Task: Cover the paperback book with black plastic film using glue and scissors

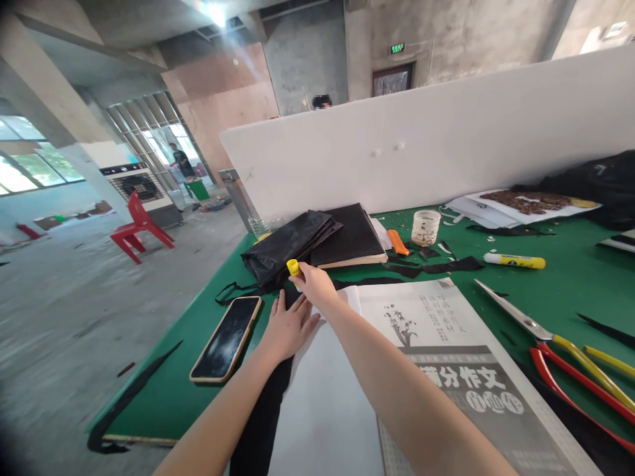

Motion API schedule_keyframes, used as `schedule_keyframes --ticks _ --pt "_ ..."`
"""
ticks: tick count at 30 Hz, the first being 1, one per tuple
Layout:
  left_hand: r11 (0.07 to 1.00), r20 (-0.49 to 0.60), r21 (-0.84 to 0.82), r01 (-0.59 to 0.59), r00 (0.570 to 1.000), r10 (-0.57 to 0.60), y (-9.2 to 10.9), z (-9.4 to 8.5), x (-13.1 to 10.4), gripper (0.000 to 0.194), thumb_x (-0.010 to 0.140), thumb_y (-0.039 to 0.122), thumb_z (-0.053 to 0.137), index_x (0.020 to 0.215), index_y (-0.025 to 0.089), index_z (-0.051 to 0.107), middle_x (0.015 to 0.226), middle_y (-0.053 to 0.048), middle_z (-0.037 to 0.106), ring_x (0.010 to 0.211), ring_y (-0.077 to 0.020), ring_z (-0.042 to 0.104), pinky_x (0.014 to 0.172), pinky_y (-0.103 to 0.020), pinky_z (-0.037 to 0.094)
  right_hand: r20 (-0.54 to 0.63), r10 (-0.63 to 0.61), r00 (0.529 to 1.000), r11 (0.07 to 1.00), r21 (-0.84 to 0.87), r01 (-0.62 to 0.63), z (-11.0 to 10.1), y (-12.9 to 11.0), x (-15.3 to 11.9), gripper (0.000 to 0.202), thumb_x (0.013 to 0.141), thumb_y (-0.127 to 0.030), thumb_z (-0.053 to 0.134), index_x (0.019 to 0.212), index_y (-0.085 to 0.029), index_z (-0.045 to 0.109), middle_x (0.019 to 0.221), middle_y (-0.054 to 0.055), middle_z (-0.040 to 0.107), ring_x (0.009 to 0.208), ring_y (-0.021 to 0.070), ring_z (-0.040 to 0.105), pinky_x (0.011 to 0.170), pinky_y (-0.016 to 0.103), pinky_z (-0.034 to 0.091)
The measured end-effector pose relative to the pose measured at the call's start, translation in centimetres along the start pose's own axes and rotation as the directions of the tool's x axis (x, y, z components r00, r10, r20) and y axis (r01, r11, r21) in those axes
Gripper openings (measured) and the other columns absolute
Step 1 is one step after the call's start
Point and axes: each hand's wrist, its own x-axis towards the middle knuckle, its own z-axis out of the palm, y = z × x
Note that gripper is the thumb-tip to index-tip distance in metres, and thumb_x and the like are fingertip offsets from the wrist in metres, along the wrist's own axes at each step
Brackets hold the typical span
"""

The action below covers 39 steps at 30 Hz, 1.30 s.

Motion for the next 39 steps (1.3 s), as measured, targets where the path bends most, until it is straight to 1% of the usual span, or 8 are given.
schedule_keyframes --ticks 6,12,17,23,28,32,35,39 --pt "1.000 -0.009 -0.027 -0.009 1.000 0.009 -0.1 0.1 -0.1 0.058 0.089 0.058 0.021 0.137 0.030 0.036 0.146 0.003 0.033 0.133 -0.0473 0.007 0.103 -0.062 0.019 -0.042 -0.028 0.999 1.000 -0.001 0.028 -0.2 -0.4 0.1 0.014 0.084 -0.034 0.056 0.092 -0.023 0.054 0.085 0.002 0.063 0.073 0.0161 0.058 0.063 0.023 0.039" --pt "1.000 -0.002 -0.023 -0.007 1.000 0.007 -0.1 0.1 0.0 0.058 0.089 0.058 0.023 0.136 0.027 0.040 0.145 0.002 0.035 0.134 -0.0459 0.007 0.104 -0.062 0.019 -0.164 0.009 0.986 0.999 0.036 -0.003 -0.8 -1.0 0.0 0.024 0.092 -0.039 0.039 0.105 -0.020 0.046 0.096 0.006 0.060 0.086 0.0167 0.059 0.072 0.025 0.042" --pt "0.999 0.002 -0.042 -0.001 1.000 0.001 -0.1 0.0 0.1 0.059 0.089 0.058 0.024 0.137 0.027 0.038 0.144 0.002 0.037 0.134 -0.0456 0.006 0.104 -0.062 0.018 -0.049 -0.036 0.998 0.999 0.037 0.038 -0.7 -0.8 -0.4 0.015 0.084 -0.035 0.053 0.090 -0.021 0.052 0.079 0.001 0.061 0.071 0.0156 0.058 0.062 0.023 0.041" --pt "0.999 -0.020 -0.051 -0.007 1.000 0.006 -0.2 0.3 0.0 0.058 0.090 0.057 0.021 0.137 0.028 0.038 0.143 0.003 0.037 0.134 -0.0455 0.005 0.105 -0.061 0.016 -0.007 -0.066 0.998 0.995 0.076 0.066 -0.4 -0.9 -0.4 0.013 0.081 -0.029 0.057 0.093 -0.023 0.055 0.085 0.001 0.063 0.071 0.0153 0.059 0.063 0.024 0.040" --pt "0.999 -0.008 -0.037 -0.004 1.000 0.004 -0.3 0.4 0.0 0.060 0.089 0.058 0.021 0.139 0.028 0.035 0.146 0.005 0.032 0.134 -0.0461 0.004 0.105 -0.061 0.015 -0.166 0.048 0.985 0.985 0.172 -0.019 -0.9 -0.4 0.0 0.021 0.088 -0.039 0.047 0.101 -0.022 0.049 0.096 0.004 0.063 0.087 0.0172 0.061 0.074 0.027 0.045" --pt "0.999 -0.012 -0.032 -0.002 1.000 0.002 -0.2 0.3 0.0 0.059 0.089 0.057 0.023 0.139 0.028 0.035 0.146 0.004 0.033 0.133 -0.0471 0.004 0.105 -0.061 0.015 -0.209 0.128 0.969 0.961 0.267 -0.070 -0.7 0.0 0.3 0.022 0.088 -0.043 0.045 0.094 -0.022 0.047 0.092 0.003 0.064 0.084 0.0152 0.063 0.073 0.025 0.048" --pt "0.999 -0.080 -0.047 -0.001 0.997 -0.003 -0.2 0.4 -0.1 0.055 0.089 0.054 0.031 0.136 0.027 0.036 0.144 -0.004 0.035 0.134 -0.0436 0.013 0.104 -0.060 0.020 -0.211 0.168 0.963 0.949 0.299 -0.099 -0.1 0.3 0.5 0.021 0.084 -0.042 0.050 0.086 -0.021 0.049 0.084 0.002 0.064 0.078 0.0162 0.063 0.070 0.026 0.048" --pt "0.997 -0.202 -0.081 0.011 0.979 -0.027 -0.2 0.7 -0.1 0.052 0.086 0.049 0.043 0.128 0.018 0.036 0.136 -0.015 0.037 0.132 -0.0355 0.026 0.103 -0.056 0.026 -0.286 0.252 0.925 0.931 0.333 -0.150 0.0 0.9 0.8 0.022 0.083 -0.042 0.050 0.088 -0.020 0.048 0.083 0.003 0.063 0.076 0.0172 0.061 0.070 0.029 0.047"
